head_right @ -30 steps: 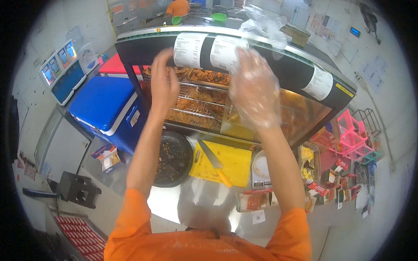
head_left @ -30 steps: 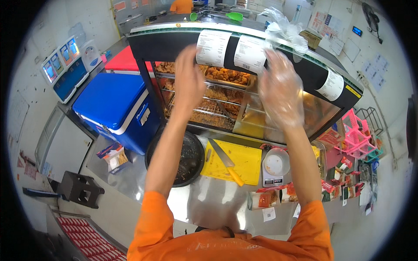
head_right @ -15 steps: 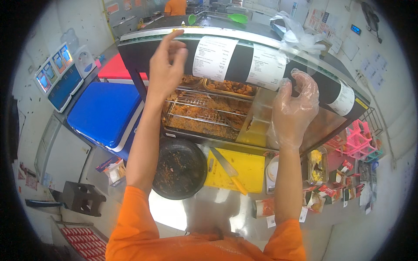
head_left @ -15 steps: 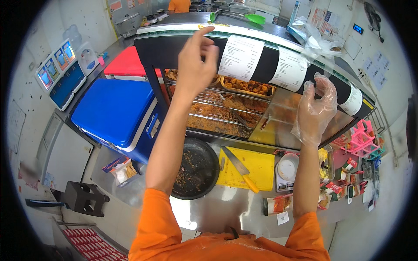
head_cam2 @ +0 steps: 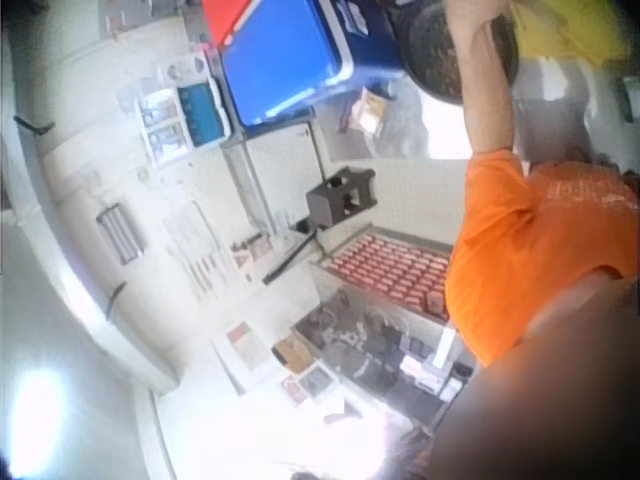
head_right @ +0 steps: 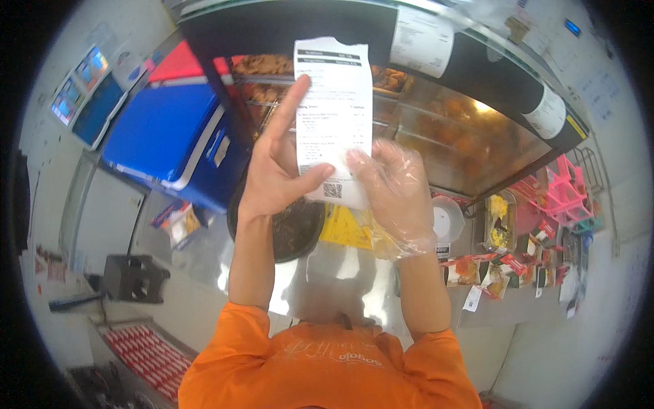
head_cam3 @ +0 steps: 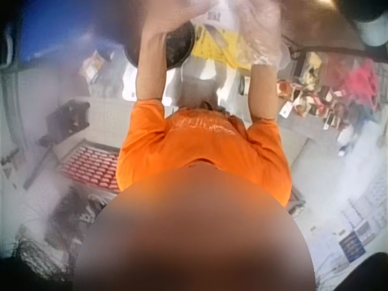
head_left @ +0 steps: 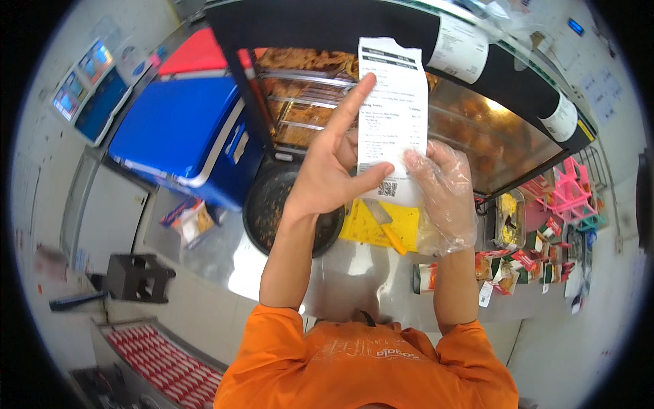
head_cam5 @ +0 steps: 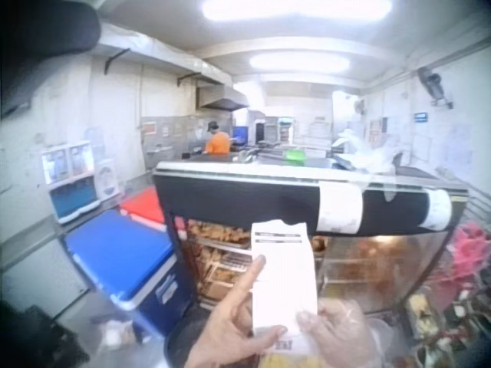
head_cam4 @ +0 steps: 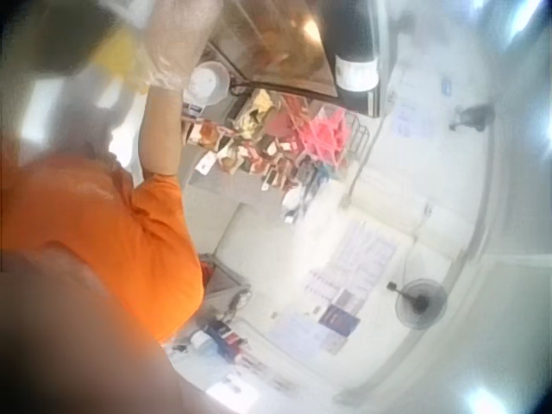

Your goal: The person assembles multiple food orders by cutting sauce packets with scissors, placing them into containers, adding rice balls and fried chicken, and organizing receipts. The person handles containers, sauce packets, rice balls, and fried chicken throughout the process.

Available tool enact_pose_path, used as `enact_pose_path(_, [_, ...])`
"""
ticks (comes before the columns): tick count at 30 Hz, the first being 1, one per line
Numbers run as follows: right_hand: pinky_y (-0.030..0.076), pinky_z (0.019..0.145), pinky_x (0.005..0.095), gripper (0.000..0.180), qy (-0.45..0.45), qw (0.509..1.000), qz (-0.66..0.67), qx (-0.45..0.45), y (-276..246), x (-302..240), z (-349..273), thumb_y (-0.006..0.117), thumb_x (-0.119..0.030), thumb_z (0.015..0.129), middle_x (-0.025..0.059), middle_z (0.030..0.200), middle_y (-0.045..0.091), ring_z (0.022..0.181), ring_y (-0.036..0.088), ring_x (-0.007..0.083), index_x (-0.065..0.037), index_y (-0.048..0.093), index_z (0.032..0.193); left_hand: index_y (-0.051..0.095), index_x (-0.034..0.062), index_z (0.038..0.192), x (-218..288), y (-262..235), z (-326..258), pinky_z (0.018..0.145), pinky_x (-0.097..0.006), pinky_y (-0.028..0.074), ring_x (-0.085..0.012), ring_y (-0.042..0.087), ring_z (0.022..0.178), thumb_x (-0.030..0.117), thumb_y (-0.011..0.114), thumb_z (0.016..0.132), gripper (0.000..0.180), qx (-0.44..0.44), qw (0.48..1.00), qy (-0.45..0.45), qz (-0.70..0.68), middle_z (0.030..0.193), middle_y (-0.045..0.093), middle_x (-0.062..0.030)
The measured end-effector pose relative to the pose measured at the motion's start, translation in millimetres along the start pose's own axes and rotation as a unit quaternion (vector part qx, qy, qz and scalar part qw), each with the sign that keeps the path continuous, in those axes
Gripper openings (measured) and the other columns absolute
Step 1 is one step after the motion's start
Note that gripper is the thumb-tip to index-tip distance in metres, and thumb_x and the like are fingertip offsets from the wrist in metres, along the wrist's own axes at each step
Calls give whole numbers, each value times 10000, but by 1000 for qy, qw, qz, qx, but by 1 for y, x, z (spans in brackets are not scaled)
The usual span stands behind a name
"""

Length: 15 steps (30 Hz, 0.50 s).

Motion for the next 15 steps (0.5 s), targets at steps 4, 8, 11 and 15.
enact_pose_path(4, [481, 711, 265, 167, -5, 999, 11, -43, 18, 7, -48, 659, -101, 914, 48, 857, 691, 774, 582, 76, 51, 694, 973, 173, 59, 1573, 20, 9, -68, 1072, -344, 427, -221, 475, 1321, -174, 661, 727, 1004, 66, 997, -51, 4, 1605, 206, -123])
enact_pose_path(8, [505, 787, 294, 210, 28, 977, 141, -157, 58, 23, -95, 658, -24, 881, 76, 971, 698, 874, 620, 108, 19, 664, 1086, 177, 75, 1574, 73, 20, -140, 1069, -354, 446, -218, 478, 1315, -175, 660, 720, 1012, 137, 982, -72, 106, 1609, 175, -103])
enact_pose_path(11, [500, 899, 322, 401, 51, 945, 274, -173, 99, 19, -137, 637, 35, 858, 107, 1132, 666, 1009, 624, 151, 1, 576, 1253, 188, 93, 1575, 113, 30, -200, 1059, -348, 460, -220, 470, 1321, -176, 664, 711, 1023, 199, 958, -115, 173, 1606, 179, -98])
enact_pose_path(15, [446, 1026, 350, 600, -24, 928, 307, -210, 158, 0, -200, 608, 58, 836, 157, 1283, 602, 1156, 585, 212, -9, 456, 1413, 224, 139, 1577, 162, 40, -289, 956, -324, 502, -202, 508, 1219, -108, 703, 714, 1018, 284, 914, -162, 240, 1562, 276, -96])
Point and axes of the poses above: each hand's wrist, its own z-axis towards the middle knuckle, its own y-axis out of the palm, x = y × z, the point moved 8 cm from there along z, towards the middle knuckle
